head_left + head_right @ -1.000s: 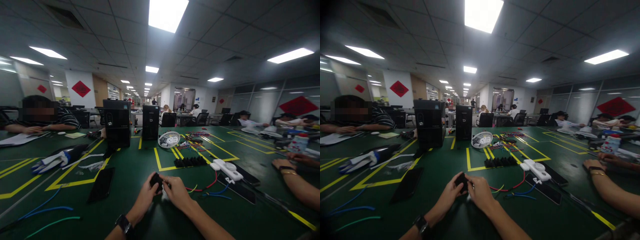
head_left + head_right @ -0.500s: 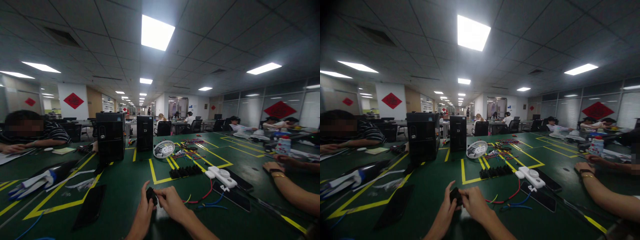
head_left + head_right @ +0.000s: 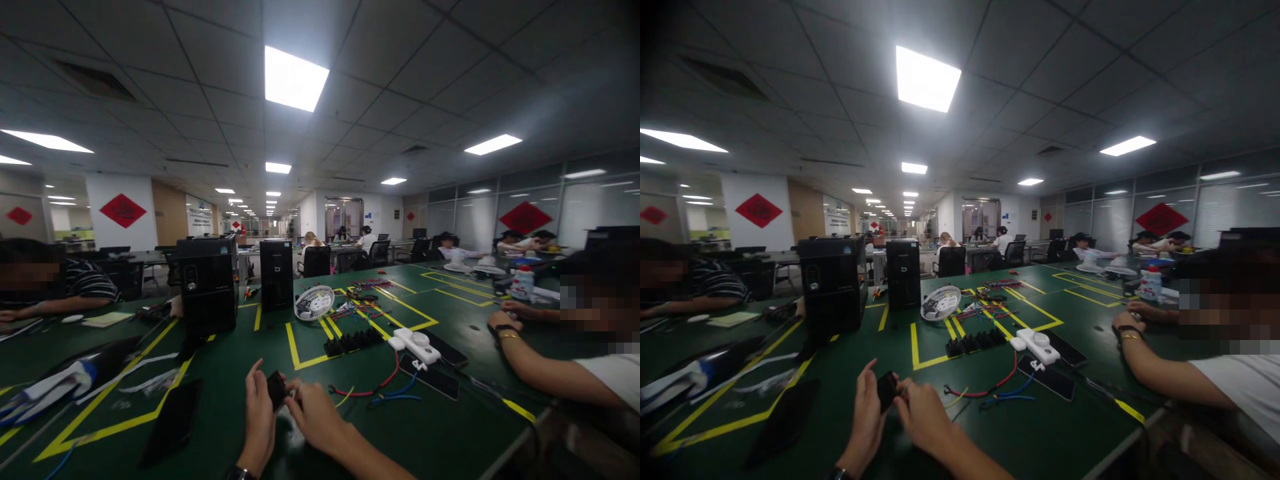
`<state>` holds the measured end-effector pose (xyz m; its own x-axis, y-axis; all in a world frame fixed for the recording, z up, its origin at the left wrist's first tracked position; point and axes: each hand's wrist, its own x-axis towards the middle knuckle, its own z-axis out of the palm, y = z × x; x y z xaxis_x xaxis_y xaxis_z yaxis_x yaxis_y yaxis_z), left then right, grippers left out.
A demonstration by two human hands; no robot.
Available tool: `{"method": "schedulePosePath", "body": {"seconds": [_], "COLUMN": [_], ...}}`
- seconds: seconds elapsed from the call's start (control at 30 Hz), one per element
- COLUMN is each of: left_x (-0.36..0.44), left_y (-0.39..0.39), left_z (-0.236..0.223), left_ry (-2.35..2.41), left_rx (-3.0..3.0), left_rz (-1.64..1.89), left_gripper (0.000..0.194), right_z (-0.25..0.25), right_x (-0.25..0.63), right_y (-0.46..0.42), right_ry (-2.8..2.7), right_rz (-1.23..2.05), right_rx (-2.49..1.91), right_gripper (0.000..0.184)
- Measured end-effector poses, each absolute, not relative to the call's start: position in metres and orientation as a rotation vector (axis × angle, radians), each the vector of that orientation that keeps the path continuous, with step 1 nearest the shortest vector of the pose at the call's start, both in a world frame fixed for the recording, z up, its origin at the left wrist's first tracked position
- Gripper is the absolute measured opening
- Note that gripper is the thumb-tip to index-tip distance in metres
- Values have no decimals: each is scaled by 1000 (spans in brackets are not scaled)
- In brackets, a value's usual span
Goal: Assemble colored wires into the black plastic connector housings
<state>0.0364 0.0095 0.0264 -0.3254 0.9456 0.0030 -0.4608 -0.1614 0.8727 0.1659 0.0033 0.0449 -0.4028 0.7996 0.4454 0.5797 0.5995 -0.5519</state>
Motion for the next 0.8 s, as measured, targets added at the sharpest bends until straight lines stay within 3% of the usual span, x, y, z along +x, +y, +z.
{"method": "schedulePosePath", "body": {"seconds": [0.27, 0.4, 0.5, 0.67, 0.8], "left_x": [43, 34, 14, 14, 41], "left_y": [10, 16, 25, 12, 13], "left_z": [22, 20, 13, 10, 11], "left_ry": [822, 845, 853, 788, 692], "left_rx": [635, 532, 418, 351, 483], "left_rz": [1688, 1730, 1789, 1774, 1594], "left_gripper": [54, 36, 24, 23, 28], "right_z": [61, 48, 68, 102, 92], "right_x": [171, 167, 182, 193, 120], "right_y": [0, -12, -11, 1, 8], "right_ry": [-2269, -2298, -2219, -1979, -2268], "right_rz": [9, -108, -176, -118, -17], "right_rx": [-1225, -1212, -1263, -1164, -983], "right_gripper": [24, 20, 25, 32, 29]}}
